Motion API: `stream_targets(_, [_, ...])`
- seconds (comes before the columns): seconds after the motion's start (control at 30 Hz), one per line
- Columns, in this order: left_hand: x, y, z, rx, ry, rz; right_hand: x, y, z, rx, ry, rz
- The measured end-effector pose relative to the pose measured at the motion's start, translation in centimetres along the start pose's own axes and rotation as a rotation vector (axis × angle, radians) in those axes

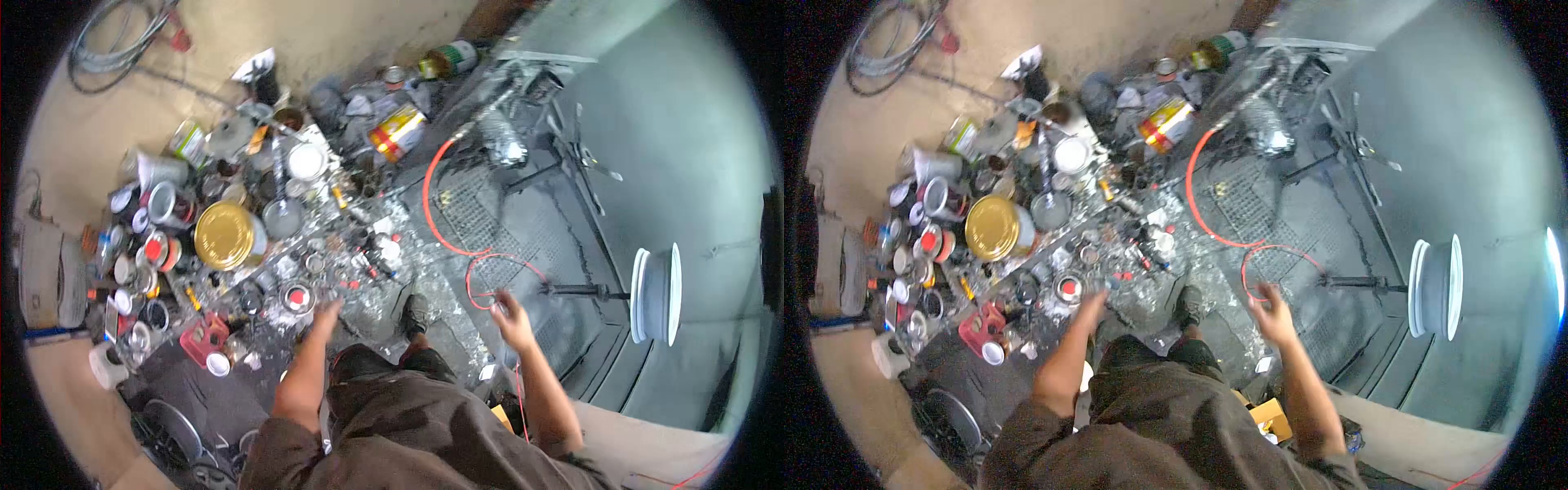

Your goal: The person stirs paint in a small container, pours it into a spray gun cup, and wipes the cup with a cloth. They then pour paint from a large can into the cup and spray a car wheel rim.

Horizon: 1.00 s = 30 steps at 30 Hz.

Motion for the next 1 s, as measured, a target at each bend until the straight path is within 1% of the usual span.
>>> stream_targets(0.03, [5.5,-0.9,0.2,-0.142,0.168,0.141,-3.6,0.9,3.6,-0.05,0.077,-0.038])
stream_targets(0.07, [5.4,-2.3,4.4,-0.538,0.039,0.293,-8.1,2.0,4.7,-0.186,0.192,-0.058])
stream_targets(0.1, [7.7,-3.4,8.0,-0.771,0.125,0.247,-12.4,3.5,7.1,-0.151,0.254,-0.067])
stream_targets(0.13, [8.8,-4.5,11.5,-0.553,-0.54,0.227,-16.3,4.5,10.6,-0.301,0.327,-0.099])
stream_targets(0.17, [12.0,-5.0,9.6,-0.34,-0.241,0.215,-20.4,5.9,13.6,-0.337,0.457,-0.16])
stream_targets(0.2, [16.7,-6.2,6.2,-0.104,0.05,0.2,-24.8,7.1,15.8,-0.473,0.407,-0.193])
stream_targets(0.23, [19.3,-7.9,6.5,-0.059,0.136,0.209,-28.4,7.9,18.2,-0.564,0.452,-0.242])
stream_targets(0.27, [21.0,-9.7,7.7,-0.057,0.156,0.211,-33.5,8.7,18.9,-0.575,0.465,-0.307])
stream_targets(0.3, [22.8,-11.6,8.4,-0.053,0.183,0.207,-39.2,9.5,18.5,-0.516,0.495,-0.374])
stream_targets(0.33, [24.5,-13.2,8.4,-0.046,0.207,0.192,-44.2,9.9,17.8,-0.469,0.364,-0.446])
stream_targets(0.37, [25.8,-15.1,8.4,-0.037,0.223,0.17,-43.4,9.5,20.5,-0.583,0.333,-0.349])
stream_targets(0.4, [27.0,-16.9,8.4,-0.026,0.236,0.146,-47.9,9.2,19.5,-0.476,0.086,-0.344])
stream_targets(0.43, [28.0,-18.6,8.2,-0.02,0.243,0.121,-51.2,8.9,18.7,-0.489,0.082,-0.323])
stream_targets(0.5, [29.6,-21.2,7.9,0.0,0.252,0.071,-52.7,8.0,19.1,-0.113,-0.025,-0.699])
stream_targets(0.53, [30.2,-22.1,7.9,0.002,0.261,0.048,-54.8,7.1,18.9,-0.132,-0.018,-0.688])
stream_targets(0.57, [30.7,-22.4,7.4,-0.004,0.27,0.032,-57.7,6.8,17.1,-0.15,-0.013,-0.67])
stream_targets(0.63, [31.4,-22.7,7.5,-0.102,0.265,0.021,-59.9,7.7,15.7,-0.279,0.02,-0.646])
stream_targets(0.7, [27.3,-22.5,13.2,-0.74,-0.178,0.088,-63.3,9.6,12.8,-0.575,0.116,-0.573])
stream_targets(0.73, [28.0,-22.3,12.6,-0.737,-0.16,0.073,-58.8,10.9,14.6,-0.831,0.085,-0.403])
stream_targets(0.77, [27.2,-21.2,10.2,-0.733,-0.013,0.03,-52.6,12.2,17.2,-1.071,0.012,-0.247])
stream_targets(0.8, [26.1,-20.0,6.7,-0.734,0.107,-0.003,-51.5,12.6,16.5,-1.134,0.012,-0.199])
stream_targets(0.83, [25.2,-19.8,3.4,-0.758,0.062,0.016,-51.1,14.1,15.0,-1.191,0.02,-0.174])
stream_targets(0.9, [25.8,-17.2,-3.4,-0.249,-0.11,-0.61,-48.7,16.7,12.2,-1.126,0.09,-0.026])
stream_targets(0.93, [26.5,-17.1,-8.2,-0.274,-0.137,-0.565,-46.5,17.7,11.1,-1.095,0.107,-0.053])
stream_targets(0.97, [27.5,-17.2,-13.8,-0.238,-0.166,-0.564,-44.3,18.3,10.1,-1.063,0.121,-0.068])
stream_targets(1.0, [27.5,-17.4,-17.6,-0.195,-0.19,-0.572,-42.1,19.6,9.5,-0.94,0.136,-0.078])
Point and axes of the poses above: each hand's wrist, its own x-axis away from the middle knuckle, its own y-axis out of the back of the hand, z = x × y, the point moved 4 cm from there along -x, towards the middle knuckle, and after that the axes turned 14 degrees about -x, right-handed, at the moved point
